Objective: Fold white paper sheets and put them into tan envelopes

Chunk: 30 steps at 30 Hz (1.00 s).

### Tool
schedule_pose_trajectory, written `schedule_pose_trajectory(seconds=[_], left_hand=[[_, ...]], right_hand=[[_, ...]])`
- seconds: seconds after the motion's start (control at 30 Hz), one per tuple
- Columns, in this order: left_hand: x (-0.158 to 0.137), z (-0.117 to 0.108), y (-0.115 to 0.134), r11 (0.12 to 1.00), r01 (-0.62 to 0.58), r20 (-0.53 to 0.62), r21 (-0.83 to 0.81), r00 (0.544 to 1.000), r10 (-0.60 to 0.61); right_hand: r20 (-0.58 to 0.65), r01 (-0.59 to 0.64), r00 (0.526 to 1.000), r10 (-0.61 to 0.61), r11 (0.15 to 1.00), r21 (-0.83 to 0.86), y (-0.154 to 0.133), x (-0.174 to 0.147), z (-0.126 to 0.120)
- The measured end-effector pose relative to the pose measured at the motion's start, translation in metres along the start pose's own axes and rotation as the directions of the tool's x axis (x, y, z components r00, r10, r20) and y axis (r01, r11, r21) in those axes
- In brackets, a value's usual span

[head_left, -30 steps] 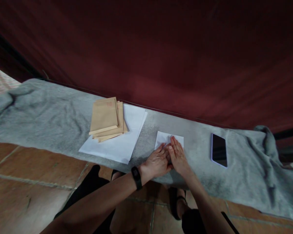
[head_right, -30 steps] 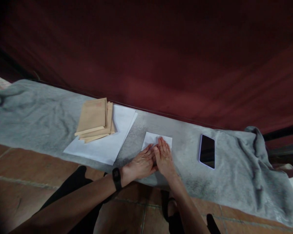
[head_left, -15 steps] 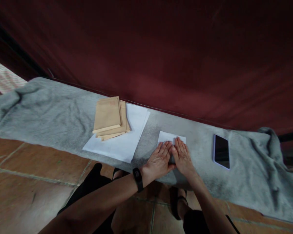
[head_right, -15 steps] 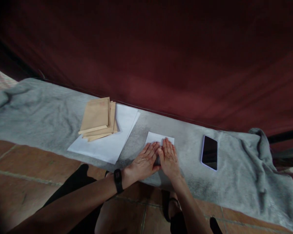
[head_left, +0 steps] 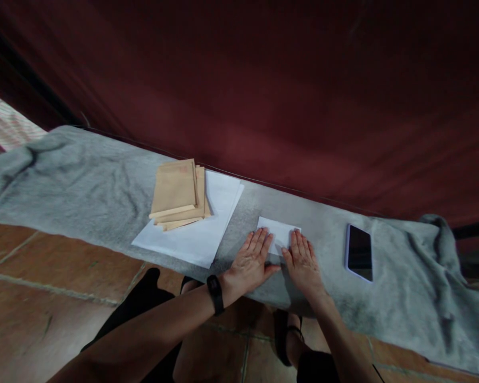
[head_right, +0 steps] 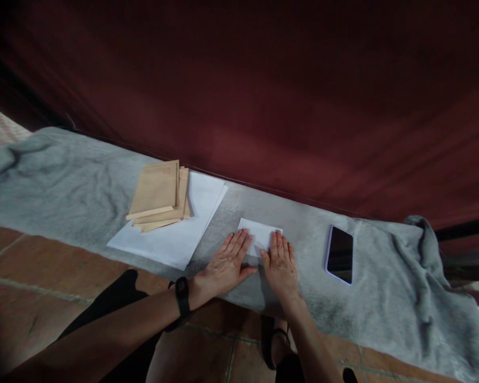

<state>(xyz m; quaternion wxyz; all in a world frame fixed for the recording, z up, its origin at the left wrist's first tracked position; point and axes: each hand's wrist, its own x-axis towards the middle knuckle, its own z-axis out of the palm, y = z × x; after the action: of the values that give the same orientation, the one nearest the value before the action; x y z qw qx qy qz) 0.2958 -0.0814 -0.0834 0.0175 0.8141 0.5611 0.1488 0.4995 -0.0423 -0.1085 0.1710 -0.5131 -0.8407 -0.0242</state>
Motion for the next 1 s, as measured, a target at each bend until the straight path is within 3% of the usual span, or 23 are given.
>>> schedule_pose_trajectory(seconds=[0.43,0.73,0.87,1.0], left_hand=[[0.008,-0.001,-0.003,0.991,0.116,-0.031,0.072,0.993,-0.114],[0.039,0.009,-0.003,0.998,0.052,-0.043,0.030,0.998,-0.051],[0.050,0.020,0.001,0.998,0.032,-0.022,0.055,0.999,-0.030],[0.056,0.024,0.001,0.998,0.025,-0.007,0.065,1.000,-0.024]], right_hand=[[-0.025,-0.053,0.998,0.053,0.999,-0.007,0.007,-0.004,0.005],[-0.030,-0.152,0.988,0.153,0.987,0.051,0.002,0.014,-0.007],[0.014,-0.105,0.994,0.104,0.986,0.127,-0.015,0.029,-0.006],[0.038,-0.080,0.996,0.077,0.992,0.101,-0.026,0.034,0.002]])
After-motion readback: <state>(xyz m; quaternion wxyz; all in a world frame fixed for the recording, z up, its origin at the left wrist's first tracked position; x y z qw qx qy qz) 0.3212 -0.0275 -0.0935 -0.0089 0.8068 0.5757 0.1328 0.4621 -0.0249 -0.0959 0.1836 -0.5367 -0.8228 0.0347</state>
